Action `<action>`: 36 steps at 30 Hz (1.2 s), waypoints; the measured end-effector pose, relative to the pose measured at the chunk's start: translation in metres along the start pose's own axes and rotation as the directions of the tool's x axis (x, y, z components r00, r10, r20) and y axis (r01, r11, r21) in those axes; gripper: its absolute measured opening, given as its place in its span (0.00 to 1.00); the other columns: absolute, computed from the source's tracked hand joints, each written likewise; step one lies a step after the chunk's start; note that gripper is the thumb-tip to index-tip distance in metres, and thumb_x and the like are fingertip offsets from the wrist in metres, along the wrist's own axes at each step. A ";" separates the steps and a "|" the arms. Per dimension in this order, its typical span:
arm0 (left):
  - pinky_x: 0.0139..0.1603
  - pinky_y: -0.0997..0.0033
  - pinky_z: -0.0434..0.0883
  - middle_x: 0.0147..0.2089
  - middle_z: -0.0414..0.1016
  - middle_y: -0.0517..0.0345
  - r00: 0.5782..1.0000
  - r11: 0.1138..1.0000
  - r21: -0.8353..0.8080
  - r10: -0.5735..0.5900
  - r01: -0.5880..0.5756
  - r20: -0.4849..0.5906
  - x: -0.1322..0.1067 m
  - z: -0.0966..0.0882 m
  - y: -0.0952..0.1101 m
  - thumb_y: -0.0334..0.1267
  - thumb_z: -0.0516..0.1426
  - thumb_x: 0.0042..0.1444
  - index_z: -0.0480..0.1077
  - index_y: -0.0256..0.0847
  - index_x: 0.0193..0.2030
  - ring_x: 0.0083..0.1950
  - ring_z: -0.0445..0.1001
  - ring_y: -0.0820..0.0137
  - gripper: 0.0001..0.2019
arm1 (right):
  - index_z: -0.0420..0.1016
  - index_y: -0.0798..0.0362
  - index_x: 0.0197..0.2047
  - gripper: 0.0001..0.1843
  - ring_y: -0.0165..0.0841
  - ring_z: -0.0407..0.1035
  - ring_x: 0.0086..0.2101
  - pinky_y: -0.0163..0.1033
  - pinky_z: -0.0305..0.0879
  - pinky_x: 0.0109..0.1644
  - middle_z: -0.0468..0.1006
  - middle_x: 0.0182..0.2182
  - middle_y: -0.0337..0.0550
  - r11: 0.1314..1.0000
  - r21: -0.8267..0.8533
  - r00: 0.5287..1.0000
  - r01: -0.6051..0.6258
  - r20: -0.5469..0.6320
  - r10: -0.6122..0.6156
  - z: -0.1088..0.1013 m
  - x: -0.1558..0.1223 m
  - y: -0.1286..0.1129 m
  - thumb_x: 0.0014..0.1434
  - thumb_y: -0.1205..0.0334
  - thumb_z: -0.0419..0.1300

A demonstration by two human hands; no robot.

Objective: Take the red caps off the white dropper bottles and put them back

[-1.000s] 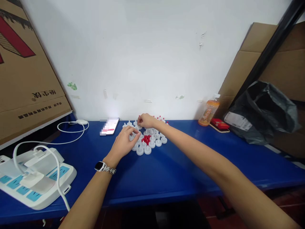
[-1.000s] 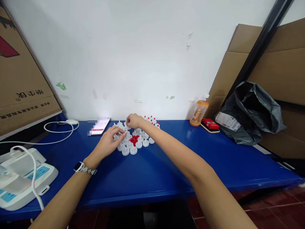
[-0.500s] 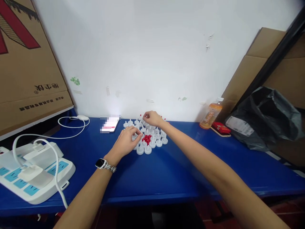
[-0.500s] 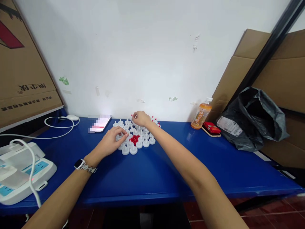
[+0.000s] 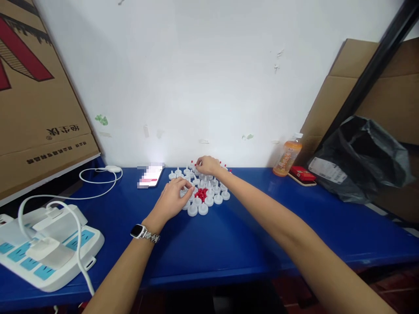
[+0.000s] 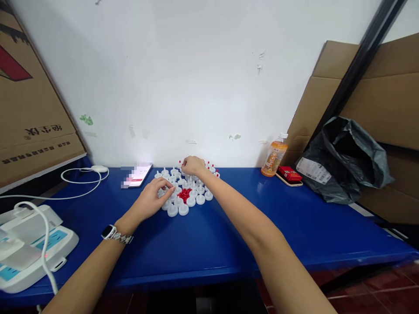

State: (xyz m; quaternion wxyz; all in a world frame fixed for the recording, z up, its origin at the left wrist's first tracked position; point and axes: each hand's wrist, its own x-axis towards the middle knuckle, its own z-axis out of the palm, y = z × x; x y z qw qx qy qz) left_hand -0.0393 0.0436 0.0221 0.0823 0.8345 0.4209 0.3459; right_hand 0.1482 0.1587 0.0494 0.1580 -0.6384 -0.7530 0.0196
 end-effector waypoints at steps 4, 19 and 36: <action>0.50 0.59 0.67 0.41 0.75 0.55 1.000 1.000 -0.002 -0.001 0.001 0.004 0.000 -0.001 0.000 0.46 0.52 0.65 0.72 0.44 0.36 0.46 0.72 0.61 0.12 | 0.82 0.48 0.41 0.11 0.40 0.75 0.43 0.40 0.66 0.47 0.83 0.41 0.45 0.999 0.029 0.999 0.039 0.005 -0.039 0.000 -0.002 -0.001 0.58 0.56 0.61; 0.54 0.59 0.68 0.49 0.75 0.54 0.997 0.993 -0.100 0.051 -0.057 -0.064 -0.001 0.000 0.007 0.49 0.55 0.64 0.69 0.46 0.54 0.52 0.71 0.61 0.16 | 0.75 0.55 0.37 0.15 0.30 0.70 0.31 0.36 0.64 0.38 0.78 0.30 0.41 0.535 0.806 0.967 0.253 -0.197 -0.160 -0.009 -0.115 0.001 0.59 0.51 0.60; 0.44 0.64 0.72 0.53 0.72 0.49 0.975 0.990 -0.138 -0.005 -0.027 -0.224 0.000 -0.014 -0.003 0.49 0.55 0.64 0.66 0.43 0.56 0.44 0.72 0.65 0.18 | 0.53 0.50 0.22 0.25 0.28 0.54 0.22 0.35 0.48 0.29 0.56 0.17 0.33 0.765 0.641 0.965 0.064 -0.236 0.117 -0.019 -0.118 0.012 0.67 0.48 0.44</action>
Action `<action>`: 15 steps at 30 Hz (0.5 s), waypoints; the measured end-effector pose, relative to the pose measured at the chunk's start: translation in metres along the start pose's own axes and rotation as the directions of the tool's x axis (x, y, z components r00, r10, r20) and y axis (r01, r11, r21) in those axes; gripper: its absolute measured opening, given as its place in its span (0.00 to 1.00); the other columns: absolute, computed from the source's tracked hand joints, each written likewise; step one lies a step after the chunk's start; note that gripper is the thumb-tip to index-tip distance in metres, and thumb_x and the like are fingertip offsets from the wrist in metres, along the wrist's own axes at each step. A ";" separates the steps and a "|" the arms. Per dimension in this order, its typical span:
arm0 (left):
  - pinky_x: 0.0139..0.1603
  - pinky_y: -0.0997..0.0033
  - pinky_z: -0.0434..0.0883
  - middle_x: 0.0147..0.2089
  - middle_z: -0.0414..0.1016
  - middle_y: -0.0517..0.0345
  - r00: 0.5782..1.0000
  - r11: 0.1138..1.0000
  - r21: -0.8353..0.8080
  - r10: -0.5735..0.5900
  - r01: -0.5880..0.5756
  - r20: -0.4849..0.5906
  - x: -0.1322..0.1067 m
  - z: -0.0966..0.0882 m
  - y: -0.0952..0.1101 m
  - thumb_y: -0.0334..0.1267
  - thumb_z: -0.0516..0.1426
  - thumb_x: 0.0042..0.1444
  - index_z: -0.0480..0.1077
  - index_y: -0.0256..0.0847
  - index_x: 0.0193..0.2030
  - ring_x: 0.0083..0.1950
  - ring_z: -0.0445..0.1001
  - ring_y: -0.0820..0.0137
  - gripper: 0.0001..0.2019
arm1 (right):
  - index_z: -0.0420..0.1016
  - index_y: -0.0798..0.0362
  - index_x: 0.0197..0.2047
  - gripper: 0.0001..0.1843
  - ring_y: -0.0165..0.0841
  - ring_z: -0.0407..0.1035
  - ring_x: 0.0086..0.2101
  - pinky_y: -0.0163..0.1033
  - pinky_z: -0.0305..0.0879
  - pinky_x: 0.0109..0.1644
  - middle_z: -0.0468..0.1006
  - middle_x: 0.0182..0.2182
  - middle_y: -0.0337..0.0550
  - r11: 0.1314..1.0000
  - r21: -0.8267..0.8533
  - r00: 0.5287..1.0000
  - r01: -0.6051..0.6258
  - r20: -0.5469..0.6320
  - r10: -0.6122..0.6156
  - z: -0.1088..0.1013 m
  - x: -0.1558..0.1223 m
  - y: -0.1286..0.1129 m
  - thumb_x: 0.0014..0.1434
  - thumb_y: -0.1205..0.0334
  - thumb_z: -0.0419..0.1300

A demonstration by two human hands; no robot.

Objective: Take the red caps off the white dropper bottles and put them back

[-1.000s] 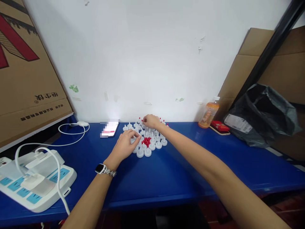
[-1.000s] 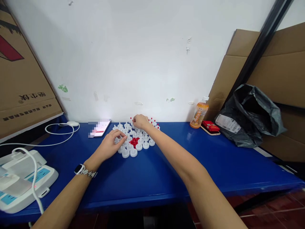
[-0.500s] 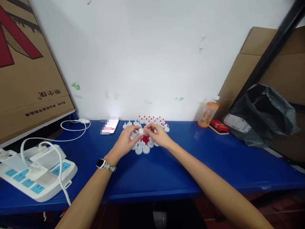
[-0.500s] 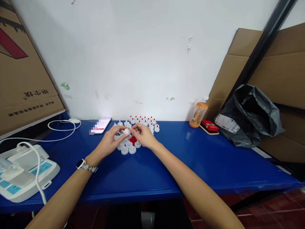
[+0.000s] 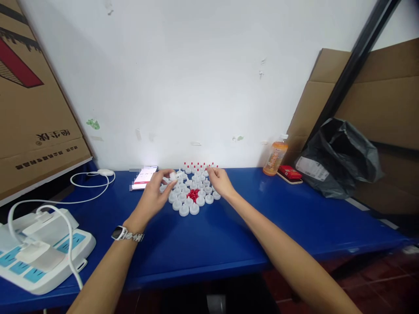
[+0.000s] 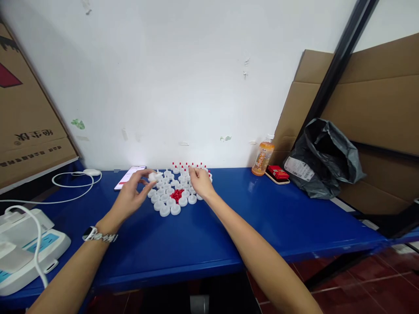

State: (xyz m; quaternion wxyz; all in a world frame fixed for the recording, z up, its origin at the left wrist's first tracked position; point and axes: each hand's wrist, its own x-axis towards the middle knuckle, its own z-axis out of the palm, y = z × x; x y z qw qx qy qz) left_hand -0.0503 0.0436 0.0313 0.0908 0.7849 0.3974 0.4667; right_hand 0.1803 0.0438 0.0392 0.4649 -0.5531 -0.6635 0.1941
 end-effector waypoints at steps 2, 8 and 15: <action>0.45 0.64 0.71 0.51 0.73 0.51 0.999 0.999 -0.014 -0.044 0.044 0.011 0.000 -0.002 -0.007 0.50 0.55 0.63 0.67 0.44 0.56 0.45 0.73 0.64 0.19 | 0.59 0.52 0.22 0.24 0.29 0.59 0.26 0.35 0.49 0.31 0.63 0.19 0.34 0.984 -0.160 0.997 0.077 0.038 -0.072 -0.005 -0.003 0.000 0.66 0.47 0.50; 0.44 0.64 0.71 0.46 0.73 0.53 0.986 0.997 -0.022 -0.075 0.079 0.147 -0.003 0.009 -0.008 0.54 0.56 0.61 0.69 0.44 0.55 0.46 0.73 0.64 0.20 | 0.75 0.50 0.34 0.13 0.32 0.66 0.33 0.33 0.53 0.35 0.72 0.24 0.36 0.928 -0.297 0.963 0.224 0.214 -0.164 0.000 -0.012 -0.003 0.59 0.49 0.61; 0.45 0.64 0.70 0.45 0.74 0.54 0.985 0.999 -0.031 -0.035 0.041 0.169 -0.003 0.017 0.004 0.53 0.56 0.63 0.69 0.45 0.55 0.44 0.72 0.65 0.19 | 0.74 0.53 0.40 0.16 0.30 0.69 0.29 0.35 0.63 0.37 0.75 0.26 0.37 0.958 0.238 0.970 0.162 0.139 -0.199 0.011 -0.007 -0.003 0.64 0.48 0.56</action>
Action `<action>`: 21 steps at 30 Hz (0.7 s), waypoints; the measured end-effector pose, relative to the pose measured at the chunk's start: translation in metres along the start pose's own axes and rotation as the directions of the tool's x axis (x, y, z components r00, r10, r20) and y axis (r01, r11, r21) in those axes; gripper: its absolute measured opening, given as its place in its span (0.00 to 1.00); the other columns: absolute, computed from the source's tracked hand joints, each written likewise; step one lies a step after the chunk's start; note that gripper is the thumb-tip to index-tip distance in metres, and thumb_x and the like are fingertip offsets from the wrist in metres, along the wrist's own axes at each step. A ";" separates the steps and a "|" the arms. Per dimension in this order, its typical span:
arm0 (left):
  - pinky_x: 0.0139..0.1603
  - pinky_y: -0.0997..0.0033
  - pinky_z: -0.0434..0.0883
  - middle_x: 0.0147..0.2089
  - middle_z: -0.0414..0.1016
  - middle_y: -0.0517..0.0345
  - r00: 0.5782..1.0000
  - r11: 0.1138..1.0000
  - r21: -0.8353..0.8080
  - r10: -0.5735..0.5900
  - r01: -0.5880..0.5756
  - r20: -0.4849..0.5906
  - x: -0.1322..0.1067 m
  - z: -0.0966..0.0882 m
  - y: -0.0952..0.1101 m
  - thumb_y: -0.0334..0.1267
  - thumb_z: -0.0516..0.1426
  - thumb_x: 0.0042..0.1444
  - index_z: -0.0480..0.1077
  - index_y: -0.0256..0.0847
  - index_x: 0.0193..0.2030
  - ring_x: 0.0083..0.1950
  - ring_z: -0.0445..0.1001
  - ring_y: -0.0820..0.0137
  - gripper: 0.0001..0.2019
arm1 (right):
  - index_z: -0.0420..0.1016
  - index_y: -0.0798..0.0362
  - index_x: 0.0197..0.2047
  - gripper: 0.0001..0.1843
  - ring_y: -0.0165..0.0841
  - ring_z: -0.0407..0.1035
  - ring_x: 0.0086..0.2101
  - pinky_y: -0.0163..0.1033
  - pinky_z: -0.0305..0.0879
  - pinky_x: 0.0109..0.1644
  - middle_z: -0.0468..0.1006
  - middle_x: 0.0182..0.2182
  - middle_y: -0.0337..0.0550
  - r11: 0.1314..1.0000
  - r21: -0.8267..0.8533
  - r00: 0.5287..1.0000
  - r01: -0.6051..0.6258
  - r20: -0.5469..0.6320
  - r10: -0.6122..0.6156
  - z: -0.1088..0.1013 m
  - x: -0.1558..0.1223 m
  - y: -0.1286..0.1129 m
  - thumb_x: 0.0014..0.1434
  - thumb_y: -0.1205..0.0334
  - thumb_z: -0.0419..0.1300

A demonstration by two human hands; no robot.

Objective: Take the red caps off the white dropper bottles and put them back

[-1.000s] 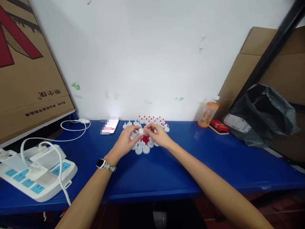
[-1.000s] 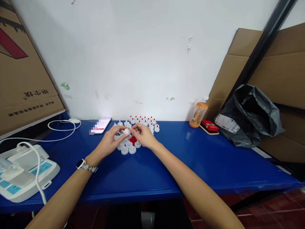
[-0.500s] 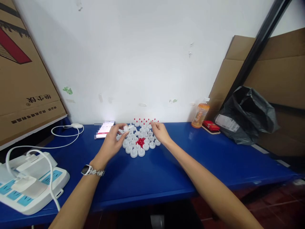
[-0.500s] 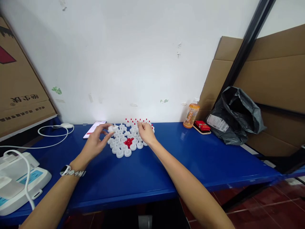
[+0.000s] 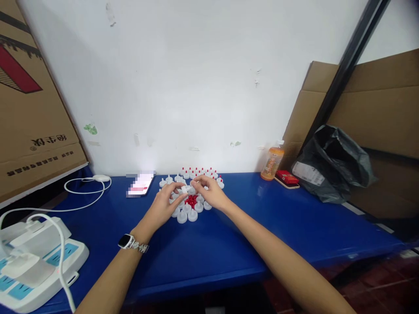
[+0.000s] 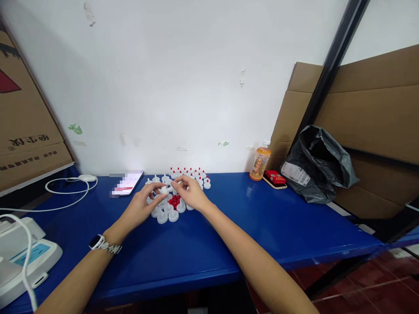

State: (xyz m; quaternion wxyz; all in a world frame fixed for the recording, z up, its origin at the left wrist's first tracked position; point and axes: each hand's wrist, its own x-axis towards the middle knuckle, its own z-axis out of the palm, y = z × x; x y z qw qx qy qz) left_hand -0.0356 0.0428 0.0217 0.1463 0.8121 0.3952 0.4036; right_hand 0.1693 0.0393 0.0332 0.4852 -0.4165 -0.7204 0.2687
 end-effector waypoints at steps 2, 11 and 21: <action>0.45 0.64 0.70 0.46 0.74 0.54 1.000 1.000 -0.002 0.011 -0.011 -0.002 -0.001 0.003 0.002 0.53 0.55 0.63 0.69 0.45 0.55 0.44 0.72 0.65 0.19 | 0.73 0.54 0.37 0.14 0.31 0.71 0.30 0.36 0.66 0.39 0.76 0.27 0.39 0.990 0.143 0.999 0.014 0.035 -0.020 0.005 0.004 -0.002 0.61 0.50 0.60; 0.53 0.58 0.69 0.46 0.75 0.51 1.000 0.959 0.284 -0.007 0.002 0.017 0.039 -0.007 -0.016 0.47 0.54 0.63 0.73 0.42 0.47 0.50 0.72 0.59 0.14 | 0.76 0.55 0.33 0.06 0.30 0.70 0.29 0.34 0.64 0.36 0.78 0.27 0.40 0.988 -0.152 0.997 0.008 -0.075 -0.019 -0.023 0.052 0.010 0.57 0.61 0.60; 0.47 0.62 0.68 0.42 0.77 0.47 0.977 0.862 0.496 -0.184 0.107 0.109 0.070 0.022 -0.014 0.39 0.56 0.60 0.76 0.39 0.38 0.47 0.73 0.57 0.09 | 0.80 0.51 0.37 0.08 0.33 0.73 0.36 0.34 0.60 0.36 0.82 0.36 0.41 0.792 -0.601 0.981 0.103 0.195 0.021 -0.013 0.110 0.027 0.57 0.63 0.59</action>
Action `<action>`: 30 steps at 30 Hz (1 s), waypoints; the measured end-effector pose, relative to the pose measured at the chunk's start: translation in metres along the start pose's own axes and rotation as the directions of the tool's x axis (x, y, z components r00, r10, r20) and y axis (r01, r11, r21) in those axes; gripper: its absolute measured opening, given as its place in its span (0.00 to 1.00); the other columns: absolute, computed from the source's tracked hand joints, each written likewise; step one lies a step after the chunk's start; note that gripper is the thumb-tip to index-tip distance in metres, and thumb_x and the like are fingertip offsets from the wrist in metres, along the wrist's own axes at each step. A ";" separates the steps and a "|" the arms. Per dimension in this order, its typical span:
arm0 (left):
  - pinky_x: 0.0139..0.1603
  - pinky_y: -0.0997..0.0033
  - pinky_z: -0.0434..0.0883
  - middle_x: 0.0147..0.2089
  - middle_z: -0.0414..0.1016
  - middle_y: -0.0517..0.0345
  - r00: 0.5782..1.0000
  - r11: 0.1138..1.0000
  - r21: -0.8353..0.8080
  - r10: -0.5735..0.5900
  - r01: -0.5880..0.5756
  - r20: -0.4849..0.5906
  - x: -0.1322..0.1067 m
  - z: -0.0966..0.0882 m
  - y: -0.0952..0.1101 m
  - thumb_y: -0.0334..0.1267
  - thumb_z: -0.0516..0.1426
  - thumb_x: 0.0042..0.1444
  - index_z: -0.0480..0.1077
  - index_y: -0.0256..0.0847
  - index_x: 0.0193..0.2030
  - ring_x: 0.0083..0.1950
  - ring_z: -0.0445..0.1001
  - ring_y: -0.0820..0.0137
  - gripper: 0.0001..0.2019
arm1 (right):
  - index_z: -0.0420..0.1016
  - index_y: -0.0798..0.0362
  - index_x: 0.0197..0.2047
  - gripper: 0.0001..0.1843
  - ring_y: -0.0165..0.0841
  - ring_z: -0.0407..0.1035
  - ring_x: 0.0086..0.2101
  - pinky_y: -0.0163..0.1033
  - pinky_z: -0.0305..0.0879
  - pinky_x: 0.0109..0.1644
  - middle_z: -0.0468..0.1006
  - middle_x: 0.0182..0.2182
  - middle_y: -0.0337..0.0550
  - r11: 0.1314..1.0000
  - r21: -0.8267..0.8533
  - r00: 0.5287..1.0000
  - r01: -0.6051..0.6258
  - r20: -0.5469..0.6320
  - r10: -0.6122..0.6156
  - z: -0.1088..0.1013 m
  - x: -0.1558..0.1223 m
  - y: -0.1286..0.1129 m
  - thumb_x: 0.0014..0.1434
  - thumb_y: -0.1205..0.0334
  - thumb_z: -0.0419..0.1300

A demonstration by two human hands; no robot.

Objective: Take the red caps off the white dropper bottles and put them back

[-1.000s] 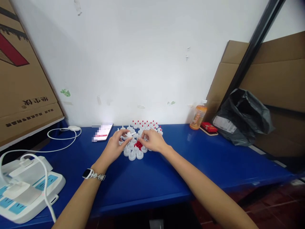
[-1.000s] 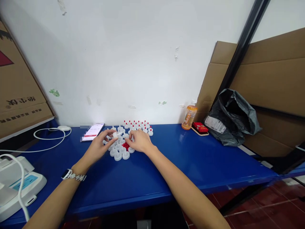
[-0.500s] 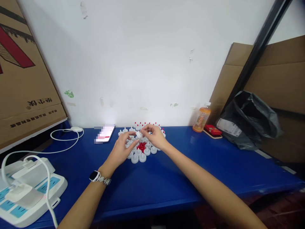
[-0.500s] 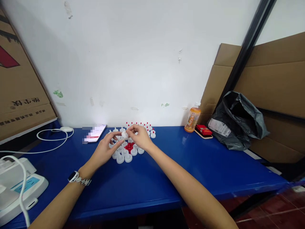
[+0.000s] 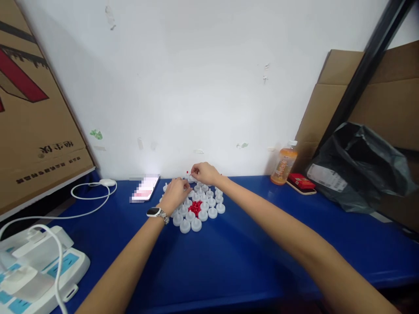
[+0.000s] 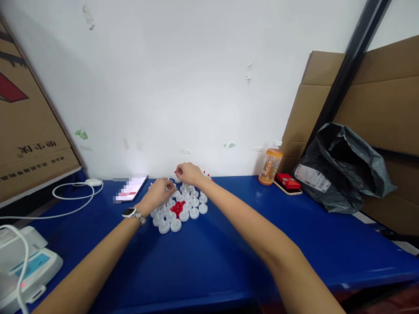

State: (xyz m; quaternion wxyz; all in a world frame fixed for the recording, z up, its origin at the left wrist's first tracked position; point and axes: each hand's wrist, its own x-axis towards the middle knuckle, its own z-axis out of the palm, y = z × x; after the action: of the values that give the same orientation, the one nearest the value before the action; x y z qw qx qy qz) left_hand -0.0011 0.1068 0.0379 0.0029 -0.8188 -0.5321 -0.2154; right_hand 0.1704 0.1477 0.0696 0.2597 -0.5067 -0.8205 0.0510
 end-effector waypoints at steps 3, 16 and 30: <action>0.48 0.60 0.67 0.43 0.76 0.47 1.000 1.000 0.009 -0.008 0.008 -0.021 -0.005 0.002 -0.004 0.39 0.53 0.61 0.76 0.41 0.40 0.49 0.72 0.56 0.10 | 0.80 0.51 0.39 0.10 0.36 0.74 0.38 0.35 0.62 0.37 0.82 0.38 0.43 0.994 -0.106 0.998 0.009 0.063 -0.002 0.003 0.009 -0.005 0.58 0.62 0.58; 0.47 0.53 0.66 0.45 0.72 0.45 0.997 0.996 0.086 0.005 0.002 -0.073 -0.016 0.000 -0.011 0.48 0.57 0.58 0.77 0.44 0.42 0.50 0.68 0.49 0.13 | 0.82 0.48 0.37 0.10 0.38 0.75 0.38 0.37 0.62 0.38 0.83 0.36 0.42 0.962 -0.230 0.957 0.146 0.280 -0.079 0.019 -0.002 -0.017 0.54 0.62 0.59; 0.49 0.52 0.66 0.46 0.71 0.49 0.997 0.999 -0.045 -0.031 0.028 -0.073 -0.031 -0.011 -0.022 0.48 0.55 0.60 0.75 0.44 0.43 0.51 0.68 0.52 0.12 | 0.79 0.53 0.47 0.17 0.44 0.75 0.47 0.43 0.66 0.49 0.81 0.46 0.53 0.918 -0.327 0.962 -0.226 0.072 0.262 0.019 0.040 -0.008 0.60 0.53 0.58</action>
State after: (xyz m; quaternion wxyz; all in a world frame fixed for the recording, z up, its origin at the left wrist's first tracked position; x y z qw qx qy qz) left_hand -0.0348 0.0871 0.0317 0.0013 -0.8022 -0.5388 -0.2573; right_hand 0.1406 0.1813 0.0713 0.1193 -0.6364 -0.7619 -0.0200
